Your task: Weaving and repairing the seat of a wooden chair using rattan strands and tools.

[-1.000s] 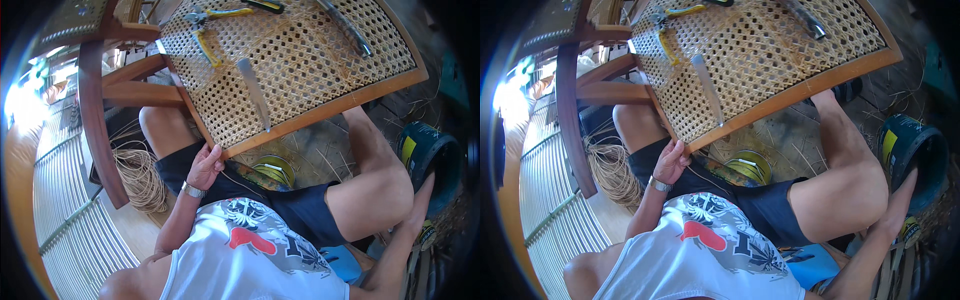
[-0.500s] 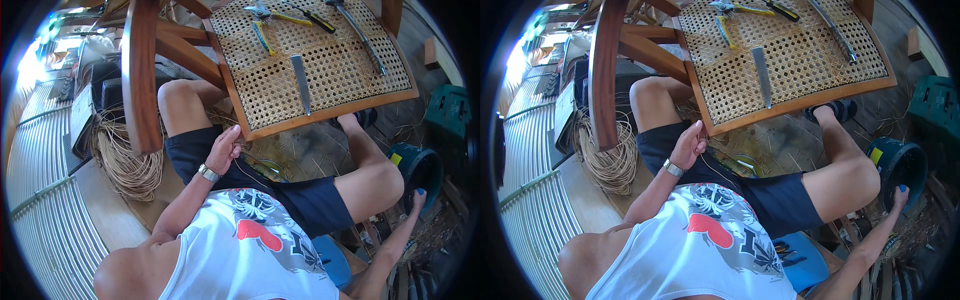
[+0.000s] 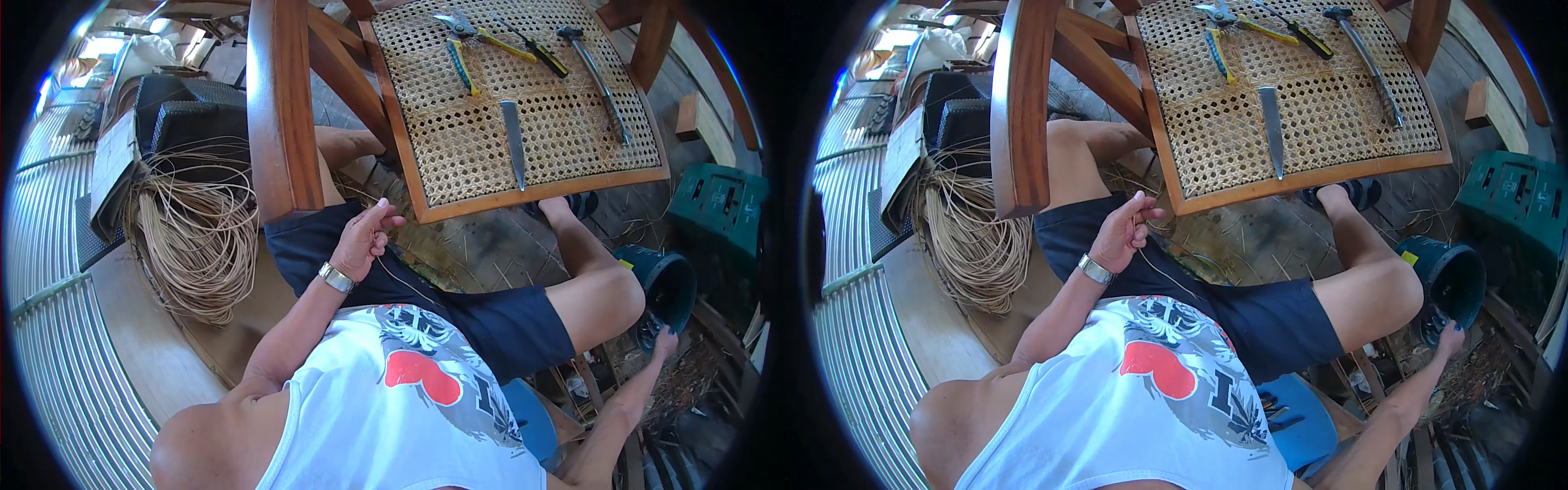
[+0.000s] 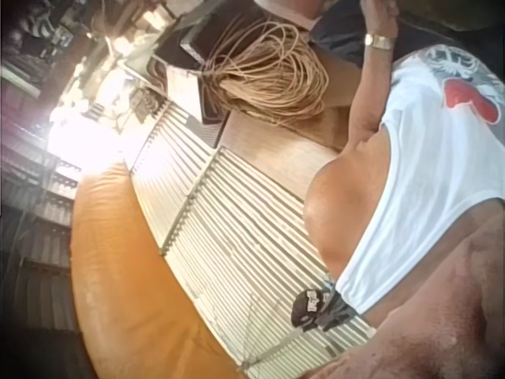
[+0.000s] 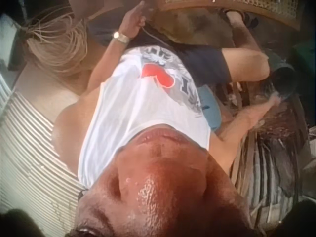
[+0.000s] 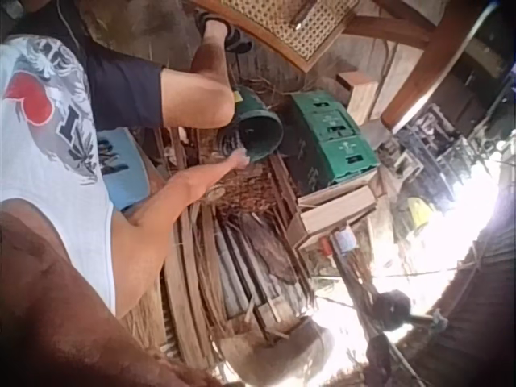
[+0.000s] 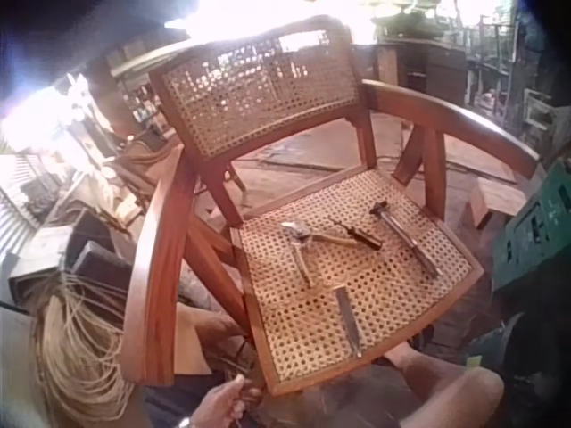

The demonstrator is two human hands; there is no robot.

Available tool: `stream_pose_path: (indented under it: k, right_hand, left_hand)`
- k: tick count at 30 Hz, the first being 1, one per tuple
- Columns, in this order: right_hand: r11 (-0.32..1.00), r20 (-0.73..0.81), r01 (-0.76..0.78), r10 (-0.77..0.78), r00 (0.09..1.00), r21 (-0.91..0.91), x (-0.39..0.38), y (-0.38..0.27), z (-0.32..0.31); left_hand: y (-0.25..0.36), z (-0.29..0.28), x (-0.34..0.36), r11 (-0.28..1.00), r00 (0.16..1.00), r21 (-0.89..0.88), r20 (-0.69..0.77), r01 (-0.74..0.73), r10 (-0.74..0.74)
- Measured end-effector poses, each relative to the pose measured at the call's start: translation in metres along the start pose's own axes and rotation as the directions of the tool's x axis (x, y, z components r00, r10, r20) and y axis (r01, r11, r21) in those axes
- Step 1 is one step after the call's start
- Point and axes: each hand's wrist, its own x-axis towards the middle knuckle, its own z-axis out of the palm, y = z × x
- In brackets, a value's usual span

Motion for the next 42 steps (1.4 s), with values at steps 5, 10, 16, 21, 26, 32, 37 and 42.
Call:
stream_pose_path:
  k: [5,10,16,21,26,32,37,42]
  right_hand:
    - [0.946,0.037,-0.061,0.052,0.998,0.317,0.007,0.023,-0.024]
    - [0.388,-0.089,0.099,-0.044,0.995,0.916,-0.034,-0.05,-0.139]
    - [0.325,-0.268,0.518,-0.577,0.771,0.791,-0.218,-0.262,-0.265]
    - [0.1,-0.3,0.82,-0.9,0.316,0.564,-0.367,-0.399,-0.241]
    - [-0.044,-0.401,0.899,-0.904,0.151,0.437,-0.456,-0.477,-0.198]
    - [0.082,-0.147,0.877,-0.974,0.171,0.473,-0.445,-0.501,-0.211]
    - [0.122,-0.465,0.913,-0.829,0.31,0.39,-0.457,-0.489,-0.229]
    - [0.041,-0.325,0.917,-0.928,0.182,0.397,-0.473,-0.493,-0.209]
  left_hand:
    - [-0.001,-0.001,0.002,0.999,0.997,-0.019,0.066,-0.027,0.028]
    - [0.001,0.0,0.009,0.997,0.995,-0.047,0.073,-0.062,0.066]
    - [0.002,-0.001,0.018,0.995,0.995,-0.099,0.088,-0.029,0.038]
    - [-0.003,-0.009,0.023,0.988,0.988,-0.153,0.144,-0.032,0.054]
    - [-0.006,-0.021,0.026,0.957,0.961,-0.281,0.235,-0.075,0.144]
    - [-0.003,-0.032,0.034,0.965,0.971,-0.258,0.219,-0.04,0.099]
    - [-0.008,-0.033,0.034,0.95,0.965,-0.308,0.234,-0.038,0.114]
    - [-0.006,-0.031,0.035,0.964,0.951,-0.252,0.271,-0.082,0.152]
